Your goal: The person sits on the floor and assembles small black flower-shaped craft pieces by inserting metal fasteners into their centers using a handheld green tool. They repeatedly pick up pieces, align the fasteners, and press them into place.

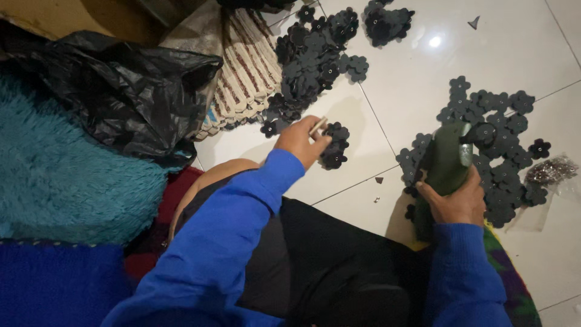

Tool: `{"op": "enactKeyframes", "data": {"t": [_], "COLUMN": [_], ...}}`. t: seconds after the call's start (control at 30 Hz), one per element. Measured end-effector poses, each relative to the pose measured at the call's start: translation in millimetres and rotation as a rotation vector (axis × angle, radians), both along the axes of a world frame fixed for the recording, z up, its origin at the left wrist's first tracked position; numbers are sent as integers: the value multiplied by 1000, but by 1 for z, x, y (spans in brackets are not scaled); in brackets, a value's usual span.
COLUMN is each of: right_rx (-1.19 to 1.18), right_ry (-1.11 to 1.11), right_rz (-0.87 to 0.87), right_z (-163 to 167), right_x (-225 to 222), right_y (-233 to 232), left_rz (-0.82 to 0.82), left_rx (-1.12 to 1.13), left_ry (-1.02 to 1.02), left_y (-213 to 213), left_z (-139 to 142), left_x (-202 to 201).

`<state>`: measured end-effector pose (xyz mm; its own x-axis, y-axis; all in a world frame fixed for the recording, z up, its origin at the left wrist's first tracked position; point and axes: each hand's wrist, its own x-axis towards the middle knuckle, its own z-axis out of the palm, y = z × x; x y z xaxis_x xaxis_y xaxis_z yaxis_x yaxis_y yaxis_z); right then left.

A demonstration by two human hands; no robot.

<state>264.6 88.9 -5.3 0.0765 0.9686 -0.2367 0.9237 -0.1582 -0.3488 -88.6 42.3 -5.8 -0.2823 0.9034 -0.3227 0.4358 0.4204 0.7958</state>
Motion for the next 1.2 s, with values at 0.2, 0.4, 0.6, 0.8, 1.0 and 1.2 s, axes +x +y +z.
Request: {"op": "enactKeyframes", "data": {"t": [0.2,0.4,0.6,0.8,1.0,1.2], "right_rx": [17,-5,6,19,14,33], "right_ry": [-13,39,11,21,-3,5], "right_rz": [6,-19,-24,0,-11,11], "right_z": [5,9,11,9,6,4], "right_x": [-4,-7,-12,-10,-9,-6], "right_y": [-3,0,-3,-2,-3,-2], "left_rz": [-267,-383,-452,-391,-379,-59], "left_rx": [84,42,127,158,157,177], "left_ry": [238,292,329,250,211,58], "left_y": [-12,-4,-2,10,18,-3], "left_z": [18,10,2,1,-9,-36], "left_x": [21,24,30,48,84,85]}}
